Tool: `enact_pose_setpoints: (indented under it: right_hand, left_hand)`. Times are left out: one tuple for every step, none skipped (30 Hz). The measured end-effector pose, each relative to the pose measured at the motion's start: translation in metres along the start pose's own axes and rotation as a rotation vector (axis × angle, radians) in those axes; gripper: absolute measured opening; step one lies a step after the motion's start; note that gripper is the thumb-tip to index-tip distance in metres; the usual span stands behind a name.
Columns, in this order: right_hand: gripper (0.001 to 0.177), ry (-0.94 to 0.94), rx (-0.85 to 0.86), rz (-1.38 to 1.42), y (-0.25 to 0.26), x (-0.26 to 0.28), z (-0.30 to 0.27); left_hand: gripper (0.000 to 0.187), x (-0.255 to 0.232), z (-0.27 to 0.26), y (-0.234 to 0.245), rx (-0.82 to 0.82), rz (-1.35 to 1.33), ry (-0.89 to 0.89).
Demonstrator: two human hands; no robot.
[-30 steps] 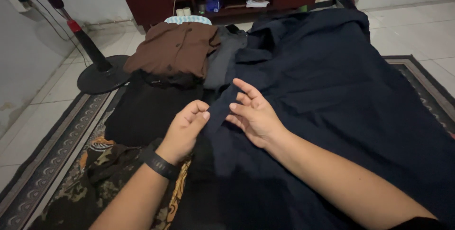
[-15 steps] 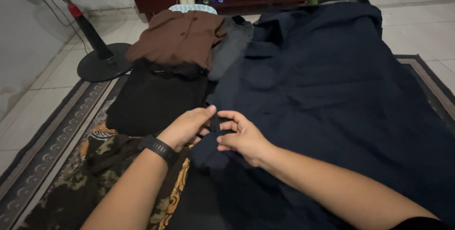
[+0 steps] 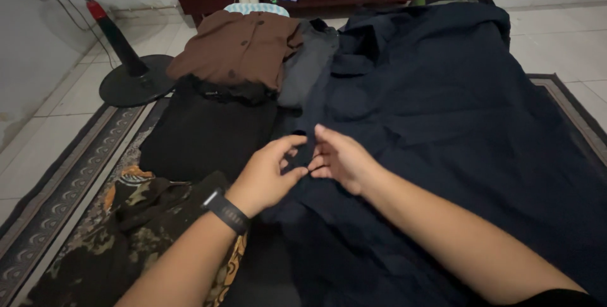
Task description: The person is folding a camouflage-patterned cloth and a blue shirt on a mattress.
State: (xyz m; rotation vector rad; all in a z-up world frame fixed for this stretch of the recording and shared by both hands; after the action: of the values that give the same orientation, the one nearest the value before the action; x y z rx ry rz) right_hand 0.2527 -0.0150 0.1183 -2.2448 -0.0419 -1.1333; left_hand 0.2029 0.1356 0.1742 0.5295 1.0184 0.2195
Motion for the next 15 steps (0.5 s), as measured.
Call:
enact_pose_setpoints:
  right_hand:
    - [0.027,0.0,-0.005,-0.036,0.005,0.005,0.002]
    - [0.03,0.0,-0.009,-0.071,0.01,0.009,0.005]
    - [0.03,0.001,-0.011,-0.07,0.018,0.008,0.009]
    - [0.024,0.041,0.0,-0.081,0.025,0.009,0.013]
    - [0.023,0.081,0.011,-0.092,0.031,0.01,0.017]
    - [0.023,0.081,0.01,-0.09,0.031,0.01,0.018]
    - [0.017,0.103,0.027,-0.052,0.031,0.011,0.018]
    - [0.013,0.124,0.043,-0.014,0.031,0.012,0.019]
    - [0.013,0.125,0.042,-0.011,0.028,0.015,0.015]
    - [0.01,0.123,0.054,0.015,0.025,0.017,0.012]
    - [0.009,0.123,0.066,0.039,0.022,0.02,0.009]
    - [0.009,0.125,0.065,0.04,0.023,0.022,0.007]
    - [0.005,0.141,0.107,0.091,0.023,0.027,0.005]
    - [0.005,0.156,0.148,0.143,0.022,0.031,0.004]
    - [0.005,0.158,0.148,0.141,0.021,0.033,0.001]
  left_hand:
    - [0.056,-0.016,0.0,0.001,-0.006,0.055,-0.153]
    - [0.056,-0.033,-0.002,0.001,-0.011,0.109,-0.306]
    - [0.056,-0.042,-0.001,0.001,-0.009,0.108,-0.307]
    - [0.053,-0.045,-0.001,0.001,-0.002,0.119,-0.224]
    - [0.049,-0.049,-0.001,0.002,0.005,0.131,-0.141]
    - [0.049,-0.04,0.0,-0.001,0.008,0.13,-0.141]
    - [0.039,-0.028,0.0,-0.003,-0.016,0.084,-0.111]
    - [0.031,-0.017,0.0,-0.004,-0.04,0.038,-0.081]
    - [0.031,-0.01,0.0,-0.005,-0.037,0.038,-0.081]
    - [0.026,0.0,0.0,-0.004,-0.08,-0.035,-0.03]
    - [0.021,0.011,0.0,-0.004,-0.123,-0.109,0.019]
    - [0.021,0.012,-0.001,-0.004,-0.121,-0.108,0.018]
    - [0.02,0.015,-0.001,-0.004,-0.13,-0.183,0.025]
    - [0.019,0.017,-0.001,-0.004,-0.139,-0.257,0.032]
    - [0.019,0.01,-0.001,-0.004,-0.14,-0.257,0.03]
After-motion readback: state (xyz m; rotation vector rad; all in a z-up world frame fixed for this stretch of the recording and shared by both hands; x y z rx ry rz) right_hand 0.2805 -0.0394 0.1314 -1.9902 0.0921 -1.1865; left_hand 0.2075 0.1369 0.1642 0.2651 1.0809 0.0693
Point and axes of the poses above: each hand's wrist, its own z-axis towards the middle knuckle, its own y-axis out of the back of the hand, x = y × z, the point moved 7 cm from there along z, towards the middle knuckle, and after that the axes turned 14 degrees about -y, right-handed, at the moved point
